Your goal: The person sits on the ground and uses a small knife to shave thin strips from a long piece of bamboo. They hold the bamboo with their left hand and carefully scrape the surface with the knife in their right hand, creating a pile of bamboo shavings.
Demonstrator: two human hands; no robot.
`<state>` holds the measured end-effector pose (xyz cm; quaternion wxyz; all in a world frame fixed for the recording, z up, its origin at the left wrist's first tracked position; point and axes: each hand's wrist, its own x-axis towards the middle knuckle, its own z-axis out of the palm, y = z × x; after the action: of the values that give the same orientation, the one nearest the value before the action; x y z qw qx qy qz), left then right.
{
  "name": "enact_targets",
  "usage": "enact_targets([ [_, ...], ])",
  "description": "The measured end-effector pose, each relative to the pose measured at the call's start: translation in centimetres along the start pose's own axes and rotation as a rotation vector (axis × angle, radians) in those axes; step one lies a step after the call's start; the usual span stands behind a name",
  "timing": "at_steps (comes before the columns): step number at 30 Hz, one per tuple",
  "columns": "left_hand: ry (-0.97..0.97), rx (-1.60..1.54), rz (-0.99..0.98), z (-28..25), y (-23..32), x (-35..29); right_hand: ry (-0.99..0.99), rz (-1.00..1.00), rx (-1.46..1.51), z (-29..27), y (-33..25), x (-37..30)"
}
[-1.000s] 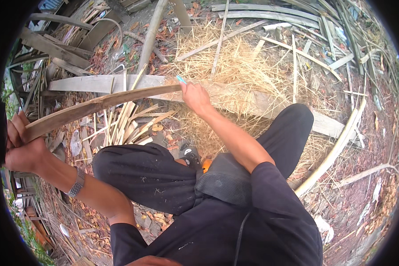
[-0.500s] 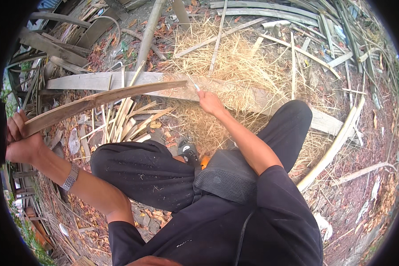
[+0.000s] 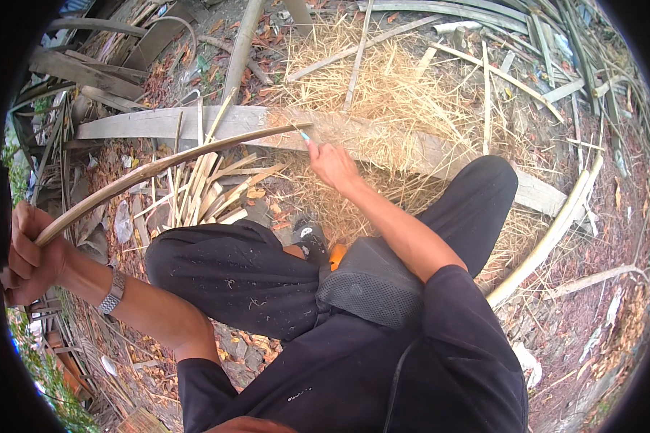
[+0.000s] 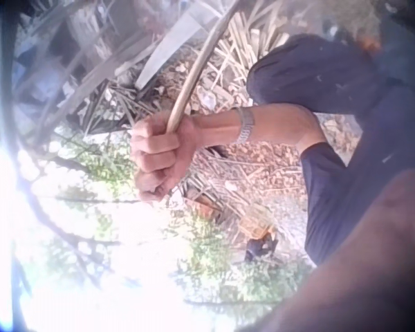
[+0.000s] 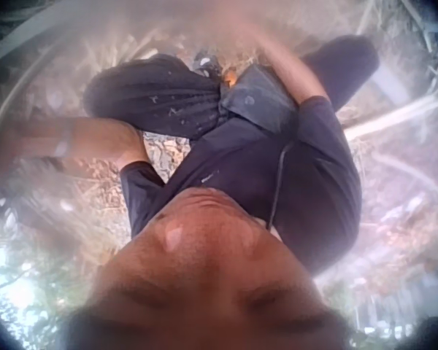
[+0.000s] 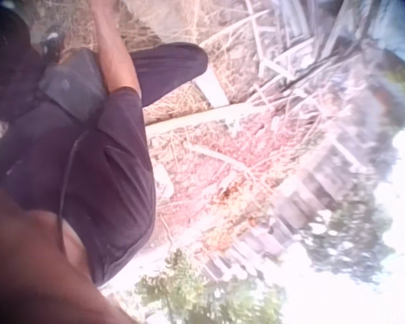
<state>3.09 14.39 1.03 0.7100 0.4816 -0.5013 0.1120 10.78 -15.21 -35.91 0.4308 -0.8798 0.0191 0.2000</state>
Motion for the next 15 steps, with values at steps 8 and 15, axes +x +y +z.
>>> enact_targets([
  [8, -0.088, -0.242, -0.047, -0.4, 0.7, -1.0, 0.088, -0.099, 0.055, -1.1, -0.5, -1.2],
  [15, -0.141, -0.242, 0.002, 1.5, -0.6, 0.5, 0.408, 0.019, -0.205, 2.7, 6.7, 3.9],
])
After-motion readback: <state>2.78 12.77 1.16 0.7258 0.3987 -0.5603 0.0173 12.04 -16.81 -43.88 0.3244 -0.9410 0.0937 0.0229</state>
